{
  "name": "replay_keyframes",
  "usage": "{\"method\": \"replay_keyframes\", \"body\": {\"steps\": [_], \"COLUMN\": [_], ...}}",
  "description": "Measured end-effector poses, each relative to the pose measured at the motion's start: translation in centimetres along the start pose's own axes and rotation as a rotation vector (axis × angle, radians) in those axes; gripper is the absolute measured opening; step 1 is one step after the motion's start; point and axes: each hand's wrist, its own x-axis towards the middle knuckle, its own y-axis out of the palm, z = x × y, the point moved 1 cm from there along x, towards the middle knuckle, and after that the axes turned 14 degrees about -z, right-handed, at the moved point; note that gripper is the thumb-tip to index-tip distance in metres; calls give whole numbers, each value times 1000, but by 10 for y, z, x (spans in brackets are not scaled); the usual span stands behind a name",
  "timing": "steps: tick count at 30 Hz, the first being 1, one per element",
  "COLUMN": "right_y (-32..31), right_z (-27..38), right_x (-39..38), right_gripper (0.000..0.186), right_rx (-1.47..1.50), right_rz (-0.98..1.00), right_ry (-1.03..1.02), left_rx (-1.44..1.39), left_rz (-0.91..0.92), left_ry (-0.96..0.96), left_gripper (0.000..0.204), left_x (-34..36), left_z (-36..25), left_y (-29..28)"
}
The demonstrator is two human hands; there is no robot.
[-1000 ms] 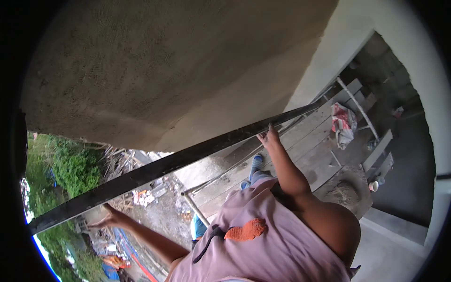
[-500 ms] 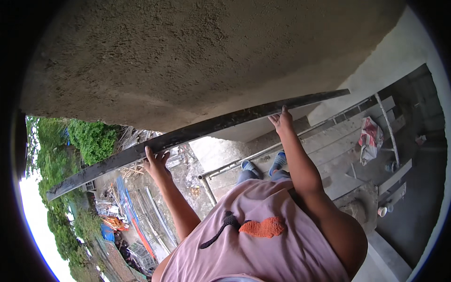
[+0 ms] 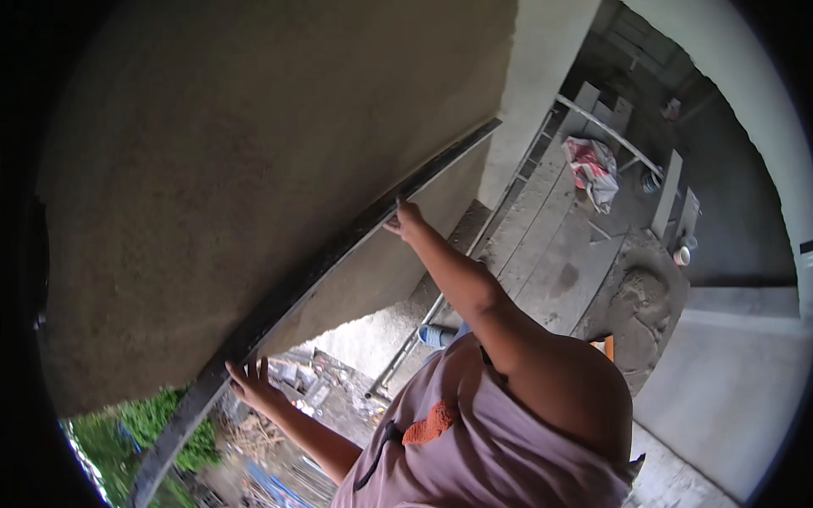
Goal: The person uses a long metal straightedge to smooth and level wet cement plaster on a vertical wall. They repeatedly drag the tool across the surface to remove excess material and create a flat finish.
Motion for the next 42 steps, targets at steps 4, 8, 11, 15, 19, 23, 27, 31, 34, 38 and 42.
{"method": "replay_keyframes", "body": {"steps": [4,8,11,15,19,23,27,31,34,38,42], "right_y": [8,6,2,-5,-11,-7,2,5,4,9,13], "right_z": [9,18,26,48,65,83,82,94,111,109,109], "right_x": [-2,-23,-30,-36,-28,4,-20,-52,-75,-92,-105], "right_gripper": [53,54,59,62,64,66,67,75,82,84,85], "right_rx": [-27,-79,-133,-175,-156,-72,-109,-68,-99,-89,-105], "right_rz": [-20,-16,-4,55,74,-76,-44,49,50,37,72], "right_ry": [-25,-43,-123,-146,-144,-217,-266,-306,-355,-418,-454], "left_rx": [-64,-85,-119,-195,-199,-232,-13,-75,-156,-194,-204], "left_rz": [4,-76,-114,-163,-192,-204,-150,-273,-257,-249,-225], "left_ry": [72,92,77,7,1,40,414,345,263,232,203], "left_gripper": [72,66,64,57,51,52,46,50,50,50,50], "left_x": [23,20,17,30,28,25,85,72,66,61,58], "left_z": [15,22,21,29,24,25,47,11,-4,-8,-12], "left_y": [6,6,10,6,13,15,-34,-26,-12,-7,1]}}
